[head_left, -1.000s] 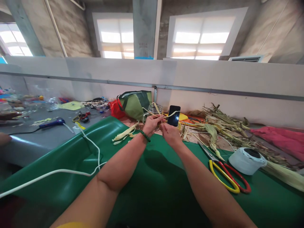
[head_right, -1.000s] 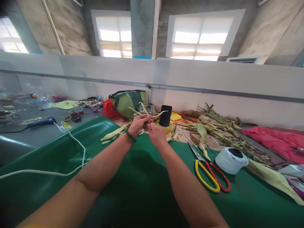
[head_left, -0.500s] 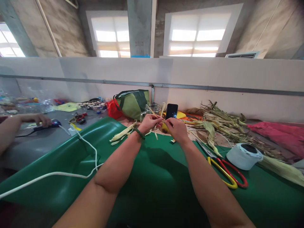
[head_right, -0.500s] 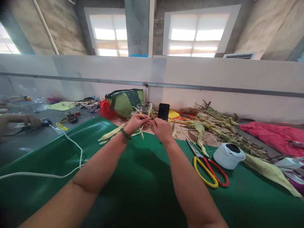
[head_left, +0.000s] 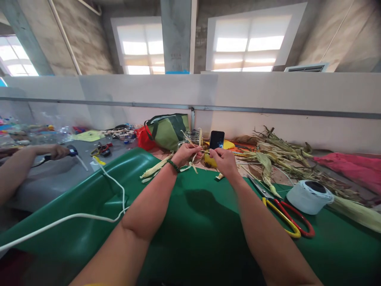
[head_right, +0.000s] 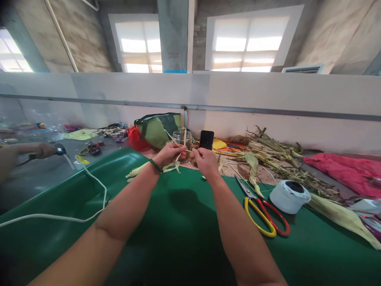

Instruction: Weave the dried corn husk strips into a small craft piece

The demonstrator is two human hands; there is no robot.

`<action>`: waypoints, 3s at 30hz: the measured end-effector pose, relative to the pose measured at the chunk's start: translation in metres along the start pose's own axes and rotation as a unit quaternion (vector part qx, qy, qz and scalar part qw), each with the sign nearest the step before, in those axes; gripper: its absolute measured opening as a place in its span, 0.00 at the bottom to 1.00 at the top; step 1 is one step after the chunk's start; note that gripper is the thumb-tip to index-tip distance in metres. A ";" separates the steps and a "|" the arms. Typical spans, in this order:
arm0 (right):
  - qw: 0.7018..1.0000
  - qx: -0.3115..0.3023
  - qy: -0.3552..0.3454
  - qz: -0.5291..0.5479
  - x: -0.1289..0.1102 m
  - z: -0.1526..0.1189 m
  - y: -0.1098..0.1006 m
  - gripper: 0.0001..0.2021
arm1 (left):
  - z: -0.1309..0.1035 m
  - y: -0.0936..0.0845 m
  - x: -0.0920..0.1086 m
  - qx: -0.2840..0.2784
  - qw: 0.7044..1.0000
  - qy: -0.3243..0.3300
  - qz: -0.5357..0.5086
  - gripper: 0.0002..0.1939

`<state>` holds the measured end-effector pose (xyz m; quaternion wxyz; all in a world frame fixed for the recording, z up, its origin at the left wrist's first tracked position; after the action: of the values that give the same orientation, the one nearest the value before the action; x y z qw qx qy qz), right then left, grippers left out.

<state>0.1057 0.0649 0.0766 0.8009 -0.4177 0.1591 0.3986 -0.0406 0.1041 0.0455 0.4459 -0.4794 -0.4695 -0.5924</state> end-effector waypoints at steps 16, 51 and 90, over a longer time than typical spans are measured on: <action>0.953 -0.011 0.058 0.297 0.017 0.006 0.010 0.21 | -0.018 0.034 -0.002 -0.165 0.978 -0.003 0.129 0.12; 0.982 -0.066 -0.044 0.172 0.006 0.006 0.007 0.16 | -0.019 0.034 -0.003 -0.155 0.978 -0.092 -0.107 0.06; 0.995 0.038 -0.092 0.020 0.005 0.003 -0.021 0.12 | -0.003 0.018 -0.002 -0.042 0.987 0.018 0.156 0.06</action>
<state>0.1249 0.0627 0.0875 0.8194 -0.3447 0.1079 0.4451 -0.0237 0.0982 0.0457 0.5204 -0.5546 -0.3556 -0.5433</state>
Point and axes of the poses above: each hand's wrist, its own z-axis towards the middle knuckle, its own y-axis out of the palm, x = y × z, the point moved 9 cm from there along z, towards the middle knuckle, and after that the axes turned 2 degrees about z, right-handed, at the moved point
